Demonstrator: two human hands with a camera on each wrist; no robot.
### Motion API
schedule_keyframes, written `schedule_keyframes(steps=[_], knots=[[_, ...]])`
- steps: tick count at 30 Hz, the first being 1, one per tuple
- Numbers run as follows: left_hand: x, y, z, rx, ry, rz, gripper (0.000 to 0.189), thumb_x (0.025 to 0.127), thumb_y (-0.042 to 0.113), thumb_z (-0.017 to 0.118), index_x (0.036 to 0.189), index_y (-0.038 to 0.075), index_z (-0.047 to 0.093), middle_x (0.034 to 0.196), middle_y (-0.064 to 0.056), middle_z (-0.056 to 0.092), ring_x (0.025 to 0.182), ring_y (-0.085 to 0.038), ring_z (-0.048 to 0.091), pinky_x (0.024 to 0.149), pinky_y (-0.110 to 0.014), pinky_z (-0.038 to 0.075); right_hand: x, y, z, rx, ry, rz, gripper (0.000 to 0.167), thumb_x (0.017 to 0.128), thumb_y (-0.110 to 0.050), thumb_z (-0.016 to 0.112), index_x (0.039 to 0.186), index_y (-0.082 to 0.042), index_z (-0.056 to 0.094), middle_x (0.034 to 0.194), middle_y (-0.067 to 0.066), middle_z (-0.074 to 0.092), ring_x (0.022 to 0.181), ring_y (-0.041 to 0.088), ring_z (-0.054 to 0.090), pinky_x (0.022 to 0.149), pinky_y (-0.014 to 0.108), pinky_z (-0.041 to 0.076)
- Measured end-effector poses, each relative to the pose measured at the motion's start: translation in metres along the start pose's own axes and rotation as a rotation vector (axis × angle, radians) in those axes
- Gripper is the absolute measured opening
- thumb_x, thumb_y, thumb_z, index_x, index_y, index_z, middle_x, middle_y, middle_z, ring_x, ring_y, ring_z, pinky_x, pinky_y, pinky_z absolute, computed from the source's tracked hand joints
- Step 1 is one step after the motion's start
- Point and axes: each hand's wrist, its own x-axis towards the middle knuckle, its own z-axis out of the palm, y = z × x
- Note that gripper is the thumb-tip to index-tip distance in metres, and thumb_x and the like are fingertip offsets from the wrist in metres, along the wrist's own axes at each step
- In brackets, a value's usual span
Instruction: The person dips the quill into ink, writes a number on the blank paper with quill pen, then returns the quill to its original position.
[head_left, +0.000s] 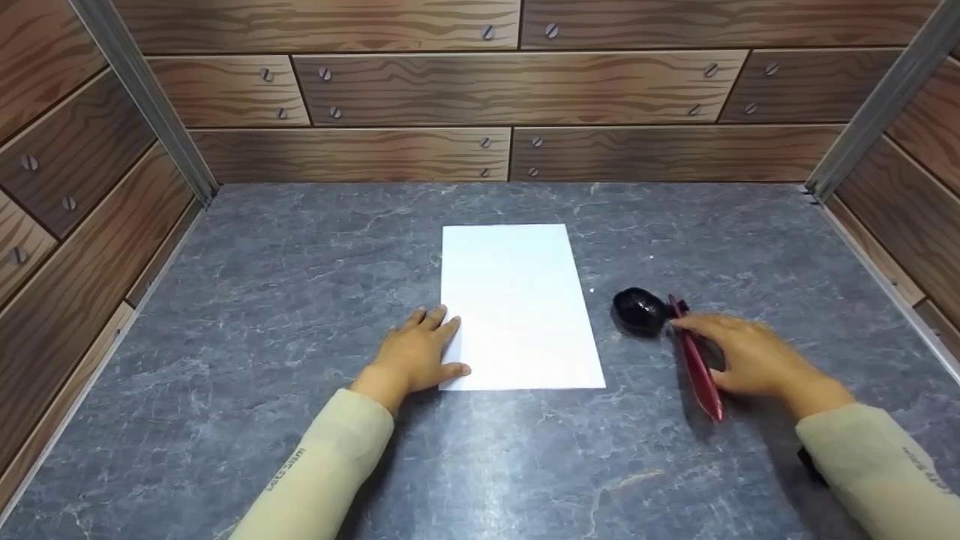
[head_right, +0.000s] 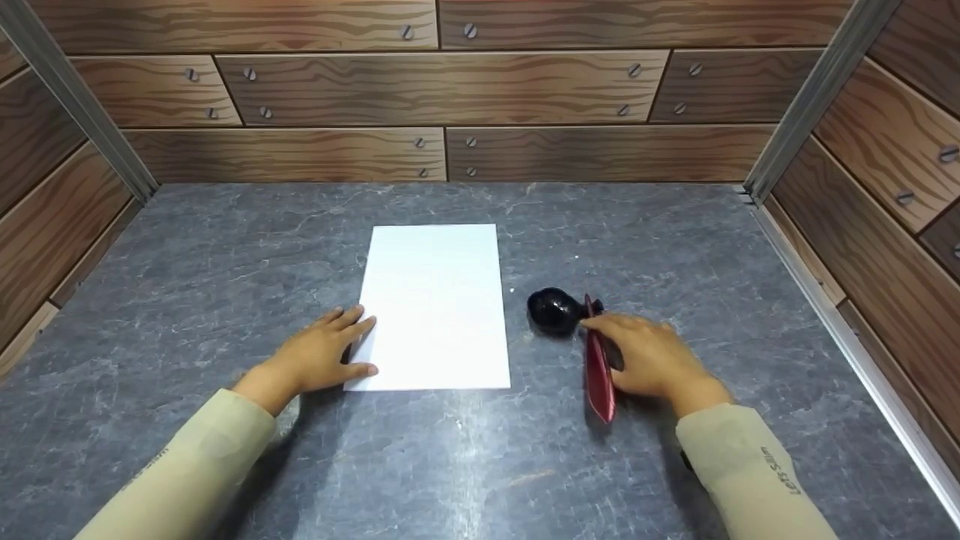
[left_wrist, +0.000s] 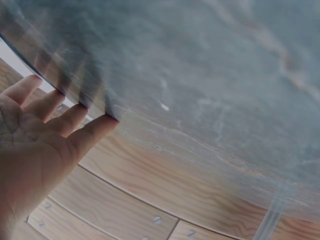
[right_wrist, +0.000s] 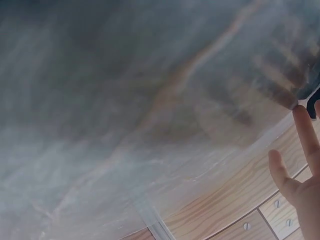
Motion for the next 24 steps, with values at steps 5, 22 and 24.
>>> schedule_keyframes(steps=[5,22,24], knots=[[-0.0002,0.0014,-0.0003,0.002,-0.001,0.005,0.08,0.085,0.06,0.059,0.15,0.02,0.034,0.155,-0.006,0.024,0.141,-0.036,0.018,0.104,-0.063,0.024,-0.002,0.0001,0.0003,-0.044,-0.045,0.026,0.073,0.07,-0.011,0.074,0.138,-0.017,0.048,0.13,0.023,0.053,0.116,0.046,0.05,0.088,0.068,0.037],[0.003,0.0045,-0.0012,0.015,0.017,0.009,0.083,0.082,0.06,0.063,0.149,0.018,0.035,0.153,-0.007,0.03,0.138,-0.036,0.025,0.099,-0.063,0.032,-0.0055,-0.0011,0.0015,-0.095,-0.056,0.054,0.067,0.075,-0.014,0.069,0.139,-0.02,0.05,0.136,0.015,0.051,0.119,0.042,0.048,0.085,0.07,0.036],[0.0031,0.0046,-0.0011,0.011,0.022,0.015,0.083,0.082,0.06,0.063,0.149,0.018,0.036,0.153,-0.008,0.03,0.138,-0.037,0.026,0.099,-0.064,0.032,-0.0064,-0.0012,-0.0007,-0.078,-0.044,0.058,0.067,0.075,-0.013,0.069,0.138,-0.021,0.05,0.133,0.017,0.052,0.116,0.044,0.05,0.085,0.069,0.037]])
